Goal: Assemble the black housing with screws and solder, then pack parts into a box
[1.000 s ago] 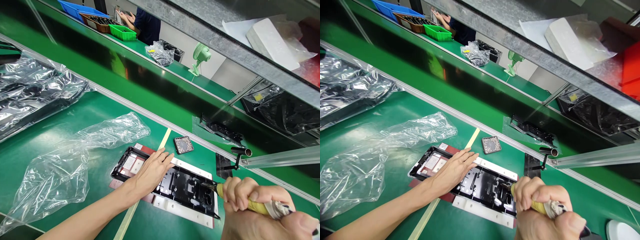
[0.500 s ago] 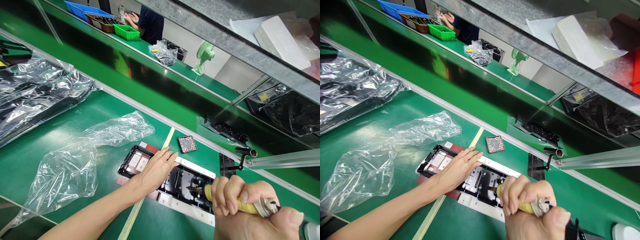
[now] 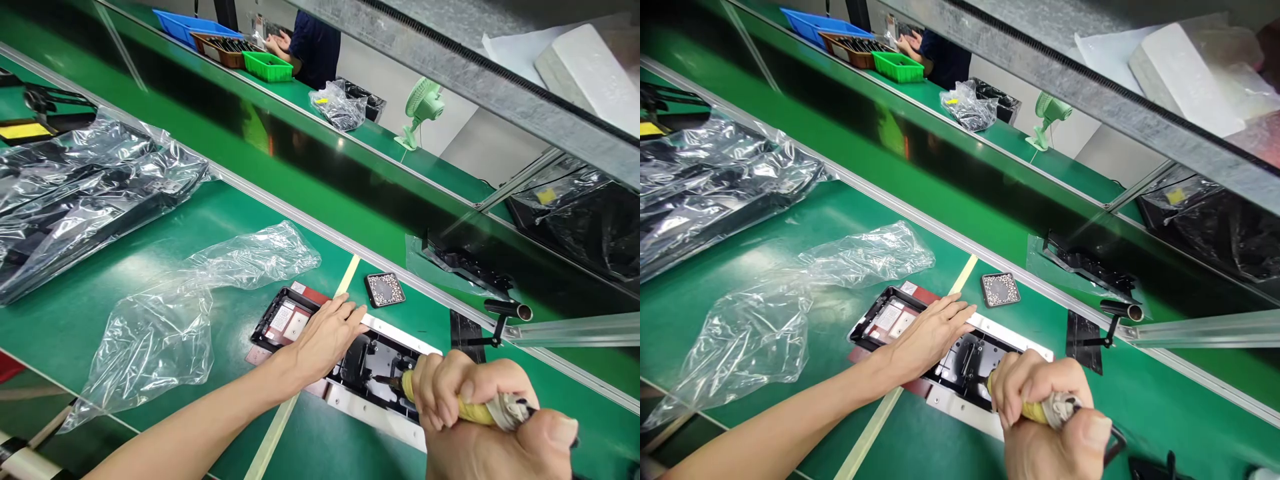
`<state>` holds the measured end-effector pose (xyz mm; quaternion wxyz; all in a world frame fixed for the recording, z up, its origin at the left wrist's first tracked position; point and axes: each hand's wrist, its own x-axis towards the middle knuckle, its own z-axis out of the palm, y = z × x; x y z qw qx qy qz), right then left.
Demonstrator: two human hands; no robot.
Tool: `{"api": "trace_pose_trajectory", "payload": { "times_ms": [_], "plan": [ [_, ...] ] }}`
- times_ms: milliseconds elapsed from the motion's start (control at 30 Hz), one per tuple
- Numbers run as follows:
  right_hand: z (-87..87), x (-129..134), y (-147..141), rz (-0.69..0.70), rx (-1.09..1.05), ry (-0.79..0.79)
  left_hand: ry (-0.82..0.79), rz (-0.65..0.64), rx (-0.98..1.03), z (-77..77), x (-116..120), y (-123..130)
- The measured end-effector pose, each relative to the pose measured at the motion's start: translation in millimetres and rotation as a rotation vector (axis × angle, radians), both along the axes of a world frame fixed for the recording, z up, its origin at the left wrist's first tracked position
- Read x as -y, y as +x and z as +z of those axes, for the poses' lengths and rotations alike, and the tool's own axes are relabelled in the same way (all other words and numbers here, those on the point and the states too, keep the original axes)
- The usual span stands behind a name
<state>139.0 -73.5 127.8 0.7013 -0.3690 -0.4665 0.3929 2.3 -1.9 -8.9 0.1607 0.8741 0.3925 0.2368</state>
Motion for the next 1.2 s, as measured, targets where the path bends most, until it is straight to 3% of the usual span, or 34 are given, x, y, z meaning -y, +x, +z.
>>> {"api": "trace_pose_trajectory", "payload": {
  "times_ms": [433, 667, 800, 1000, 1200],
  "plan": [
    [-7.4, -3.4, -15.8, -0.048, -0.014, -0.024, -0.017, -0.020, -0.006, 3.3, -2.1, -2.5],
    [-40.9, 8.1, -22.7, -0.128, 0.092, 0.040, -0.011, -0.072, 0.152, 7.7, -8.4, -11.9],
    [-42.4, 8.3, -22.1, -0.113, 0.146, 0.013, -0.104, -0.083, 0.423, 30.0, -3.3, -16.9],
    [-16.4, 8.9, -17.2, -0.187, 0.356, 0.083, -0.412, -0.175, 0.612, 82.3, 23.2, -15.8],
    [-9.3, 16.5, -16.7, -0.304, 0.600, 0.069, -0.630, -0.100, 0.701, 101.0, 39.8, -6.2]
  ]
}}
